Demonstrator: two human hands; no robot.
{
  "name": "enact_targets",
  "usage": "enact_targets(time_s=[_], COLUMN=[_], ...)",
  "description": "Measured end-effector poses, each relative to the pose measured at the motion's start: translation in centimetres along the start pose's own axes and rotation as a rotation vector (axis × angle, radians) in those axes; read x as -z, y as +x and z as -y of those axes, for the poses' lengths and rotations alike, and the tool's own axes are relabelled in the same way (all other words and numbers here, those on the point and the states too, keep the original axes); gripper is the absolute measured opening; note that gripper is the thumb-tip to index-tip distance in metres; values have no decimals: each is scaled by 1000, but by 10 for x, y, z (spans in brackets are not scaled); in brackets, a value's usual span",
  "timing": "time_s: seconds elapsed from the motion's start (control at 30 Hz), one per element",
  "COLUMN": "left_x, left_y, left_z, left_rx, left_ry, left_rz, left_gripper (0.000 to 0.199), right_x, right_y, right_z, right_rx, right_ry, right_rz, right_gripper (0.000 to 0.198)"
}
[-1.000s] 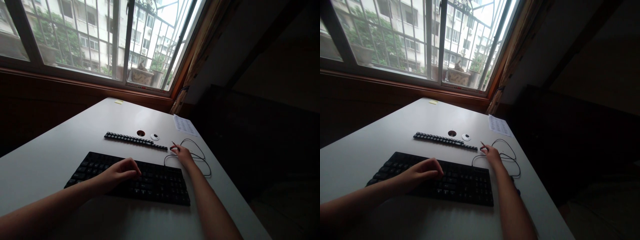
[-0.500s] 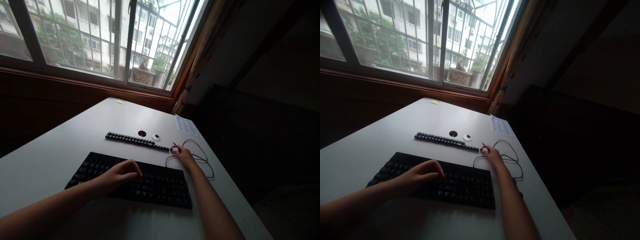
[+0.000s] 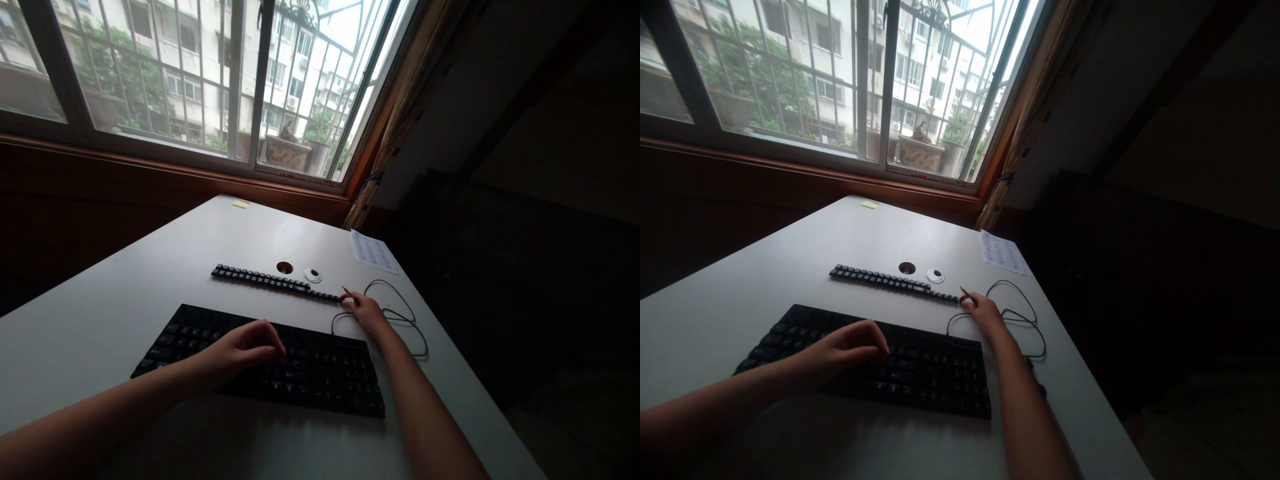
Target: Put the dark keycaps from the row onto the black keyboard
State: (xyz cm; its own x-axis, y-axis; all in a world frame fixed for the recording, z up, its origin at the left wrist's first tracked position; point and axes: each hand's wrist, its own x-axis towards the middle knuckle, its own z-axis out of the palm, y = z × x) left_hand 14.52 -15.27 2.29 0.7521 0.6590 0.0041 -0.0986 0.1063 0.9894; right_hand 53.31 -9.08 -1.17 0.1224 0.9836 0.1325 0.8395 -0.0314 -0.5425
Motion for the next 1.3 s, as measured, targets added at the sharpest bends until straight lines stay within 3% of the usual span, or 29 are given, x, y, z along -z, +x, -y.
enact_targets(time_s=[0.37, 0.57, 1.03, 1.3], left_x=[0, -1, -1, -1], left_y=[0, -1, 0, -2], left_z=[0, -2, -2, -2], left_rx=[2, 12, 15, 5], left_ry=[11, 9, 22, 20], left_rz=[-13, -7, -1, -5], left_gripper=[21, 20, 20, 18], right_x=[1, 3, -1, 1], right_y=[-2, -3, 0, 0], right_z=[1, -1, -6, -8], right_rx=[17, 33, 25, 40], right_ry=[16, 20, 18, 69], right_rz=[1, -7, -7, -58], right_gripper=[35, 46, 31, 41])
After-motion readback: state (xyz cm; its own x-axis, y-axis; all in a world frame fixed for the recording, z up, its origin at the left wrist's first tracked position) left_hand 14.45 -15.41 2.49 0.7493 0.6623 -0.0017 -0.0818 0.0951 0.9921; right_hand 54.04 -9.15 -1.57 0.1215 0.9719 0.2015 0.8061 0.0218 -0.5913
